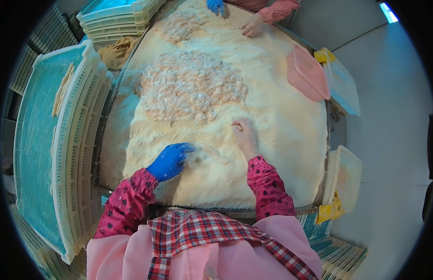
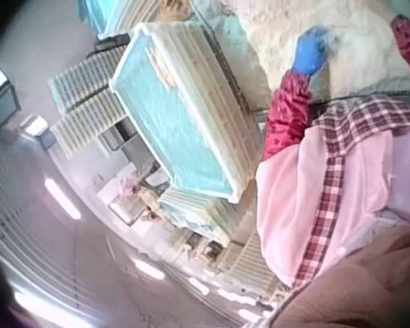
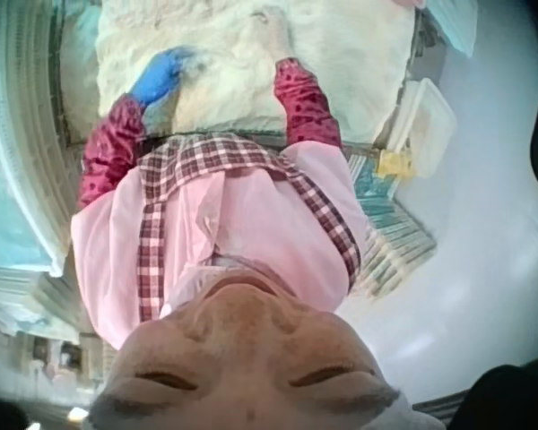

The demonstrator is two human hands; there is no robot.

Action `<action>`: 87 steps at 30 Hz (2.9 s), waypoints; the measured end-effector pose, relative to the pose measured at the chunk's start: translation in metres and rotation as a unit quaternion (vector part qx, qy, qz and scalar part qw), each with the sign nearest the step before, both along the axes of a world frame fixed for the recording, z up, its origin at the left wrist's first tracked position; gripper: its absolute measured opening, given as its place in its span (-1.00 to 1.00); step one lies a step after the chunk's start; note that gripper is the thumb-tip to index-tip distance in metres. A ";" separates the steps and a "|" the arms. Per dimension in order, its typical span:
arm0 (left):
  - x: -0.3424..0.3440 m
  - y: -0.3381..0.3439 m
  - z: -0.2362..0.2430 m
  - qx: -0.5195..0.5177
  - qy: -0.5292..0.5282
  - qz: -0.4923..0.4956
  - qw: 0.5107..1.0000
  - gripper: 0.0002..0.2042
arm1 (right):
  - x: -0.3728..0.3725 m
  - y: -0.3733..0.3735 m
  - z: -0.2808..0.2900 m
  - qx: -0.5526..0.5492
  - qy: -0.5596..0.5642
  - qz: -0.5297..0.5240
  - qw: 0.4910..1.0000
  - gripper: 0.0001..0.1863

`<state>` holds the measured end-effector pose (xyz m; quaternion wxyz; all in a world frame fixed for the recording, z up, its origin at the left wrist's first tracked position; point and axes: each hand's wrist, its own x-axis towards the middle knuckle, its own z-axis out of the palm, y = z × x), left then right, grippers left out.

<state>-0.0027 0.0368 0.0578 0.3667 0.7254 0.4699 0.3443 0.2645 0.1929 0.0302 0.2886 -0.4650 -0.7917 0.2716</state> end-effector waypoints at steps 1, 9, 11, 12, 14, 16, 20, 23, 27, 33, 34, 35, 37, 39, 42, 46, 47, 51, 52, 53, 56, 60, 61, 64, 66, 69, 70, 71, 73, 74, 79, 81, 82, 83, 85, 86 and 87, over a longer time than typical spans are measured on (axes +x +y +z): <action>-0.013 -0.006 -0.002 0.035 0.028 -0.009 0.999 -0.69 | 0.007 0.004 0.013 -0.080 0.019 -0.069 0.994 -0.84; 0.031 -0.021 -0.007 0.012 0.238 0.116 0.964 -0.64 | 0.102 0.068 -0.012 0.077 -0.075 -0.100 0.989 -0.86; 0.026 -0.022 -0.017 0.016 0.229 0.128 0.965 -0.63 | 0.100 0.058 0.009 0.013 -0.040 -0.128 0.991 -0.87; 0.026 -0.022 -0.015 0.018 0.225 0.129 0.966 -0.62 | 0.110 0.054 0.008 -0.034 -0.040 -0.159 0.986 -0.86; 0.026 -0.027 -0.004 0.054 0.207 0.149 0.965 -0.63 | 0.141 0.044 0.013 -0.122 -0.042 -0.225 0.966 -0.84; 0.029 -0.029 0.003 0.052 0.229 0.140 0.962 -0.64 | 0.169 0.017 -0.015 -0.045 -0.114 -0.155 0.980 -0.84; 0.037 -0.019 -0.015 -0.115 0.234 0.089 0.961 -0.68 | 0.134 -0.041 -0.007 -0.178 0.031 -0.102 0.978 -0.81; 0.036 -0.024 -0.008 -0.182 -0.193 0.174 0.948 -0.72 | 0.103 -0.070 0.030 -0.379 0.172 -0.109 0.903 -0.81; 0.033 -0.013 0.014 -0.343 -0.385 0.192 0.835 -0.66 | 0.099 -0.087 0.025 -0.156 0.012 -0.023 0.987 -0.82; 0.032 -0.014 0.021 -0.298 -0.395 0.190 0.848 -0.69 | 0.102 -0.094 0.024 -0.300 0.129 -0.135 0.935 -0.79; 0.032 -0.015 0.019 -0.292 -0.404 0.193 0.845 -0.70 | 0.111 -0.091 0.026 -0.322 0.184 -0.167 0.913 -0.79; 0.032 -0.015 0.018 -0.282 -0.413 0.194 0.844 -0.70 | 0.127 -0.092 0.018 -0.298 0.147 -0.182 0.925 -0.78; 0.027 -0.015 0.016 -0.283 -0.341 0.151 0.884 -0.73 | 0.154 -0.096 -0.011 -0.255 0.068 -0.204 0.943 -0.77; 0.018 -0.019 0.013 -0.305 -0.165 0.045 0.937 -0.74 | 0.138 -0.112 -0.003 -0.128 -0.039 -0.139 0.981 -0.75; -0.007 -0.008 0.015 -0.020 0.091 -0.215 0.972 -0.70 | 0.119 -0.125 0.000 -0.234 0.050 -0.151 0.959 -0.73; -0.035 -0.005 0.031 -0.035 0.160 0.055 0.985 -0.73 | 0.069 -0.132 0.038 -0.390 0.258 -0.152 0.871 -0.73; -0.025 -0.013 0.032 -0.085 0.065 0.095 0.990 -0.75 | 0.056 -0.135 0.042 -0.407 0.205 -0.106 0.884 -0.71; 0.035 -0.038 0.025 -0.171 0.157 0.060 0.971 -0.58 | 0.021 -0.140 0.046 -0.323 0.057 0.016 0.945 -0.69; 0.052 -0.041 0.015 -0.128 0.142 0.096 0.977 -0.65 | 0.019 -0.141 0.046 -0.270 0.035 0.030 0.962 -0.70; 0.058 -0.035 0.008 -0.085 0.159 0.099 0.979 -0.66 | 0.022 -0.141 0.042 -0.291 0.041 0.024 0.955 -0.70; 0.060 -0.021 0.006 -0.042 0.204 0.108 0.972 -0.68 | 0.026 -0.139 0.039 -0.322 0.043 0.013 0.946 -0.70; 0.056 -0.020 0.005 -0.038 0.143 0.146 0.978 -0.72 | 0.006 -0.138 0.071 -0.231 -0.049 0.095 0.967 -0.73; 0.056 -0.021 0.001 -0.060 0.000 0.187 0.981 -0.73 | 0.001 -0.137 0.074 -0.195 -0.082 0.135 0.968 -0.73; 0.059 -0.023 -0.006 -0.122 -0.387 0.273 0.873 -0.73 | -0.002 -0.138 0.060 -0.202 -0.088 0.124 0.967 -0.74; 0.051 -0.019 0.000 -0.164 -0.574 0.300 0.744 -0.70 | -0.012 -0.133 0.067 -0.194 -0.029 0.072 0.978 -0.74; 0.033 -0.026 -0.013 -0.214 -0.680 0.271 0.646 -0.71 | -0.026 -0.121 0.057 -0.124 -0.068 0.138 0.980 -0.73; 0.031 -0.028 -0.017 -0.213 -0.706 0.264 0.621 -0.72 | -0.028 -0.118 0.050 -0.089 -0.101 0.182 0.974 -0.72; 0.028 -0.025 -0.010 -0.185 -0.652 0.304 0.670 -0.74 | -0.029 -0.115 0.046 -0.110 -0.078 0.175 0.975 -0.73; 0.029 -0.022 -0.004 -0.176 -0.653 0.313 0.667 -0.74 | -0.028 -0.115 0.041 -0.153 -0.033 0.161 0.974 -0.74; 0.028 -0.022 -0.003 -0.167 -0.652 0.320 0.667 -0.73 | -0.030 -0.117 0.043 -0.262 0.028 0.115 0.958 -0.73; 0.053 -0.029 -0.024 -0.224 -0.741 0.175 0.609 -0.62 | -0.072 -0.131 0.081 -0.420 0.271 0.039 0.865 -0.62; 0.068 -0.026 -0.023 -0.125 -0.682 0.187 0.696 -0.56 | -0.095 -0.143 0.099 -0.169 0.097 0.075 0.978 -0.56; 0.082 -0.024 -0.029 -0.058 -0.695 0.199 0.688 -0.54 | -0.105 -0.148 0.104 -0.032 0.008 0.095 0.995 -0.54; 0.111 -0.008 -0.062 0.046 -0.787 0.227 0.572 -0.55 | -0.111 -0.154 0.099 -0.055 0.015 0.136 0.989 -0.53; 0.107 0.001 -0.043 0.033 -0.807 0.224 0.545 -0.56 | -0.105 -0.165 0.084 -0.099 0.022 0.185 0.978 -0.51; 0.101 0.003 -0.033 0.033 -0.815 0.228 0.532 -0.57 | -0.102 -0.163 0.082 -0.092 0.056 0.157 0.982 -0.53; 0.082 -0.003 -0.017 -0.072 -0.781 0.248 0.569 -0.59 | -0.093 -0.158 0.081 -0.086 0.089 0.121 0.985 -0.54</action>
